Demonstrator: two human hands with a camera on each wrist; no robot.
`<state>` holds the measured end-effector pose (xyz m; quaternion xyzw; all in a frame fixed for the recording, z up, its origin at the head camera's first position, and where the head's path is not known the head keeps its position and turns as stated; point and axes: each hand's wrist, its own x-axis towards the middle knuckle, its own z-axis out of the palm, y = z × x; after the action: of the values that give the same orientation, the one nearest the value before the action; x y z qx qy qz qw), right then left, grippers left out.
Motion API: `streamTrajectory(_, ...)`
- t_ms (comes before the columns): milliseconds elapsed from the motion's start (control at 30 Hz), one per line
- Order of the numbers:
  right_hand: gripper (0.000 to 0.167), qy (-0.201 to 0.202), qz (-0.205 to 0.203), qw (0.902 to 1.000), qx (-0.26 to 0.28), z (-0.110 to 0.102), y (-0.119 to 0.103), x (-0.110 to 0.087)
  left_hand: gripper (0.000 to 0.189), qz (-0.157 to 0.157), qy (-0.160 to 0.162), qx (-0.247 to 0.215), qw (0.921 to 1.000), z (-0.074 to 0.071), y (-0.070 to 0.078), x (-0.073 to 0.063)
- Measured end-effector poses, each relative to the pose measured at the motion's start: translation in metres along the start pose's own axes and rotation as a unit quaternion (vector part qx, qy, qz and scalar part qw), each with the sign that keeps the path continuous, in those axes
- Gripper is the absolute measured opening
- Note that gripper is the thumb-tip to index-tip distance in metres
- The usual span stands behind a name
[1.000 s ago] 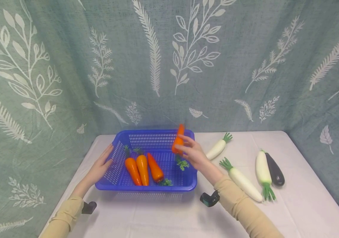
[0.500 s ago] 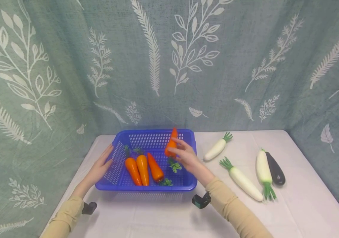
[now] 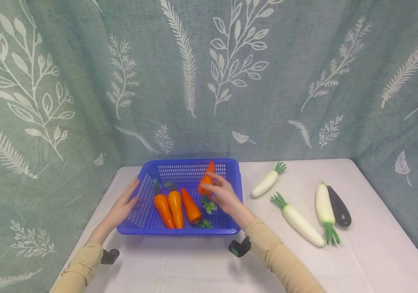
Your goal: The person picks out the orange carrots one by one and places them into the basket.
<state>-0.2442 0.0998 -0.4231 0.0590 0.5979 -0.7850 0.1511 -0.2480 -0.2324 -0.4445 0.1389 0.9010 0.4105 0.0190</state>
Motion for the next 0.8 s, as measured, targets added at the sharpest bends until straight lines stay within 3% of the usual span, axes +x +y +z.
streamTrajectory(233, 0.053, 0.001, 0.009, 0.9999, -0.006, 0.005, 0.008, 0.002, 0.054, -0.009, -0.006, -0.005, 0.9999, 0.000, -0.001, 0.000)
streamTrajectory(800, 0.050, 0.015, 0.022, 0.9990, -0.036, 0.010, 0.025, 0.007, 0.054, 0.003, 0.002, -0.002, 1.0000, 0.000, -0.001, 0.000)
